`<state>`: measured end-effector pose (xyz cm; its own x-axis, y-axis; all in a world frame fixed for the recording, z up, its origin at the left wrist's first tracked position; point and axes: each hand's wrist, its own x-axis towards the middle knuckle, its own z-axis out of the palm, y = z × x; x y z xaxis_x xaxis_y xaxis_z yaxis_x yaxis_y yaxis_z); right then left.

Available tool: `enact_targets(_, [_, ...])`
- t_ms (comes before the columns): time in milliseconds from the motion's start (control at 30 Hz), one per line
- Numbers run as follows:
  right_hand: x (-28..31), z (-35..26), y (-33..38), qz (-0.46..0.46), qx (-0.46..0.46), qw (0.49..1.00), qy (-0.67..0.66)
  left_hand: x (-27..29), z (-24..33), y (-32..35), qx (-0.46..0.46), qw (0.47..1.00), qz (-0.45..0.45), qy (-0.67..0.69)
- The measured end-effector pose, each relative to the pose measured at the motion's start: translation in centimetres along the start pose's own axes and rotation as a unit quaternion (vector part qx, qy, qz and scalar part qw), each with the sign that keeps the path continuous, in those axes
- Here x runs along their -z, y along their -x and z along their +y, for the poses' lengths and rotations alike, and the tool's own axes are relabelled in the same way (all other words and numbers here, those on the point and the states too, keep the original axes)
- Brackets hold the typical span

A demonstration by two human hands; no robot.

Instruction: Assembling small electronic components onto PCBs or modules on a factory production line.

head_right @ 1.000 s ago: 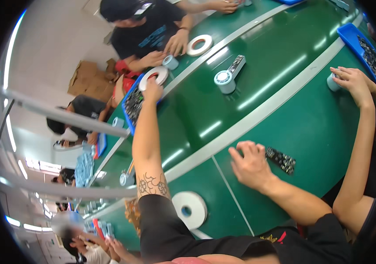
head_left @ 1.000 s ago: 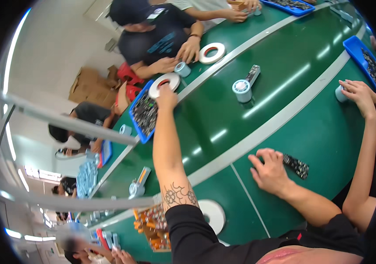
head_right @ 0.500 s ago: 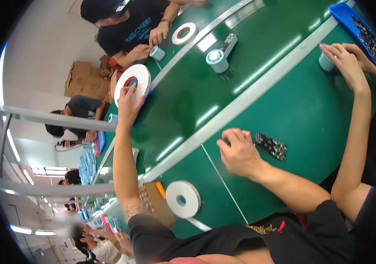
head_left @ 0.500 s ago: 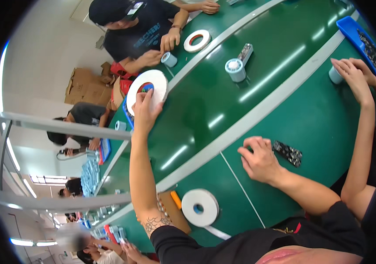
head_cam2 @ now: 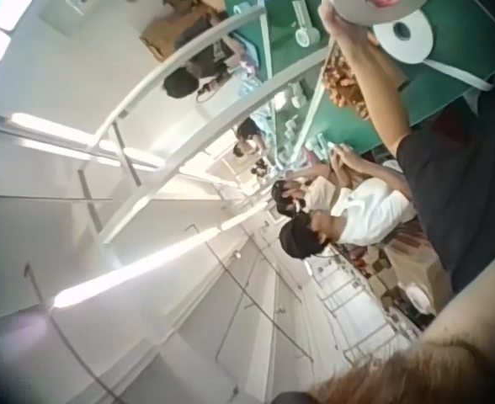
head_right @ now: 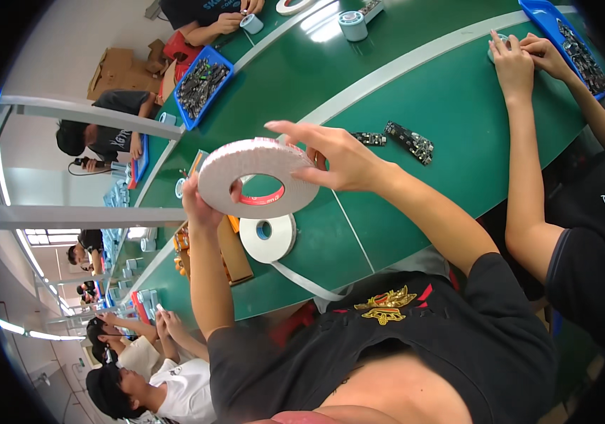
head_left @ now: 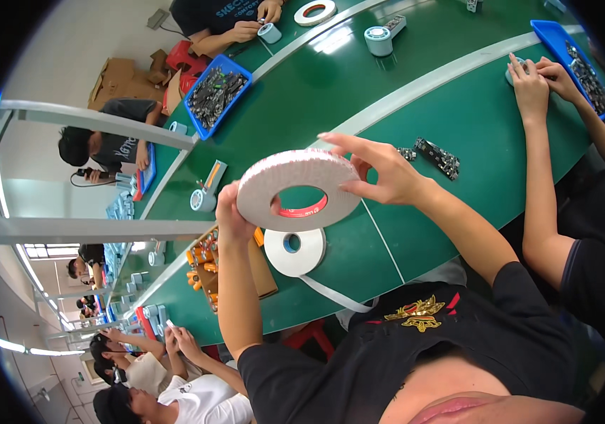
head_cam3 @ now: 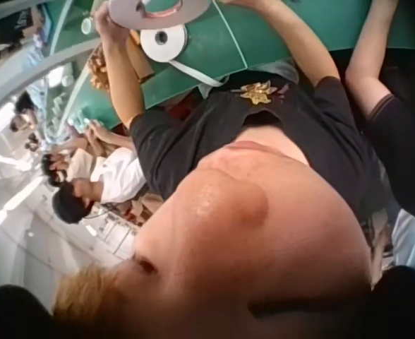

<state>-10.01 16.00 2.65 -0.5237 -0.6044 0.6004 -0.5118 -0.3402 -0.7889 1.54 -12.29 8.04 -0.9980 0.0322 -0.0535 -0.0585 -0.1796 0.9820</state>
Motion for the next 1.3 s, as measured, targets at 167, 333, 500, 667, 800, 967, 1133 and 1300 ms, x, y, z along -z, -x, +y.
enact_targets(167, [-1.5,-1.1,-0.5,0.054,-0.095,0.994,0.008,-3.1,-0.3,-0.8,-0.213,0.851,0.324,-0.355])
enact_targets(333, [-4.2,0.1,-0.9,0.103,0.003,0.989,0.110,-8.5,-2.8,-1.4,-0.176,0.873,0.169,-0.423])
enact_targets(500, [-4.6,0.5,0.3,0.047,0.041,0.998,0.007,-8.1,-5.5,-1.9,-0.218,0.902,0.210,-0.307])
enact_targets(667, [-4.1,1.2,0.0,0.067,0.068,0.990,0.106,-8.3,-6.2,-0.4,-0.248,0.834,0.228,-0.437])
enact_targets(800, [-4.3,1.5,-0.2,0.068,0.081,0.989,0.105,-8.2,-7.3,0.1,-0.266,0.787,0.230,-0.507])
enact_targets(967, [-4.7,1.5,-0.1,0.068,0.067,0.988,0.126,-7.5,-7.6,0.5,-0.292,0.751,0.243,-0.541])
enact_targets(1133, [-3.0,1.7,-0.3,0.058,0.086,0.992,0.073,-7.3,-8.2,1.0,-0.257,0.797,0.262,-0.480])
enact_targets(1300, [-2.8,0.6,-0.2,0.094,0.018,0.995,0.038,-7.4,-6.9,1.6,-0.245,0.800,0.267,-0.479])
